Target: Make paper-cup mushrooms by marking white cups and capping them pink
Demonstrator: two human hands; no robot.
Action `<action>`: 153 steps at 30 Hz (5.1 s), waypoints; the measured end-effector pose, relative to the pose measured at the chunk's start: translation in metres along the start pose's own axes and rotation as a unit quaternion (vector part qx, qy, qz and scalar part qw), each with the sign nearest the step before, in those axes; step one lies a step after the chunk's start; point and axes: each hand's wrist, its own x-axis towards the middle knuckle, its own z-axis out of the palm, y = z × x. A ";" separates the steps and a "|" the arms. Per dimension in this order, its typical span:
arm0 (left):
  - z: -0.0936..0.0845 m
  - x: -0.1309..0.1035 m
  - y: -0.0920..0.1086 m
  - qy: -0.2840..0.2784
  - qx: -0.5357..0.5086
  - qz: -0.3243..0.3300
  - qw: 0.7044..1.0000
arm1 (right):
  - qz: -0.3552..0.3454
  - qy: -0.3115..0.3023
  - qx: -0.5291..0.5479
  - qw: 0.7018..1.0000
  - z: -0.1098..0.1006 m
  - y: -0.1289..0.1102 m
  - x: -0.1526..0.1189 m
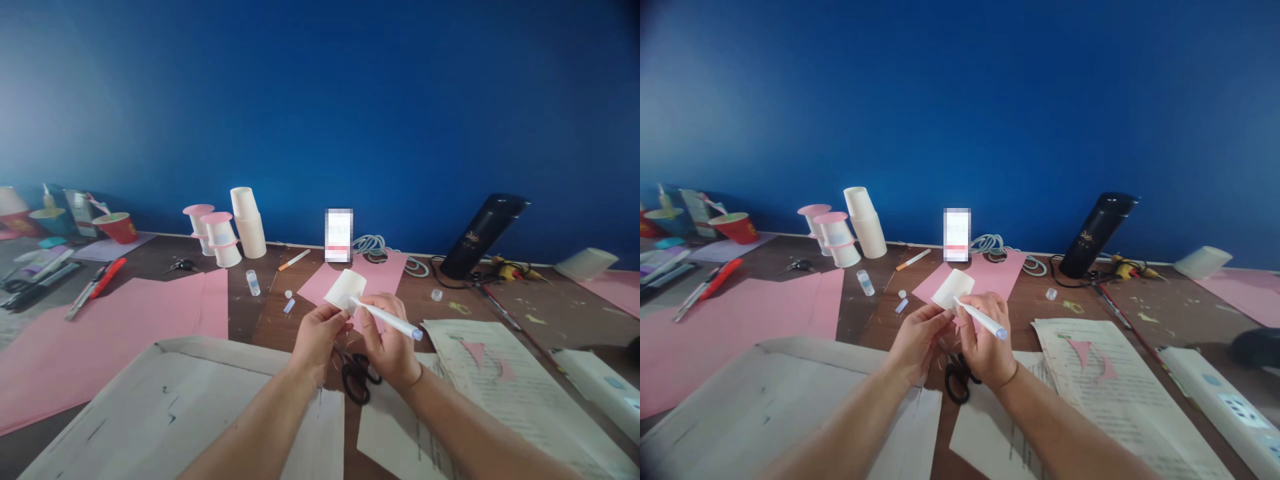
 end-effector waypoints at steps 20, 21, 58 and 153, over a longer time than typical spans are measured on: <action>0.000 0.000 0.001 0.001 -0.018 0.000 1.000 | -0.019 -0.034 -0.013 0.999 0.000 0.000 0.002; 0.000 0.000 0.002 0.003 -0.025 0.001 1.000 | -0.018 -0.030 -0.014 0.999 0.000 0.001 0.002; -0.003 0.004 -0.002 -0.010 -0.035 0.010 0.999 | -0.023 -0.062 0.014 0.998 0.001 0.000 0.001; -0.004 0.003 0.011 0.027 -0.185 -0.029 0.982 | 0.040 0.018 0.013 0.999 0.002 0.003 -0.003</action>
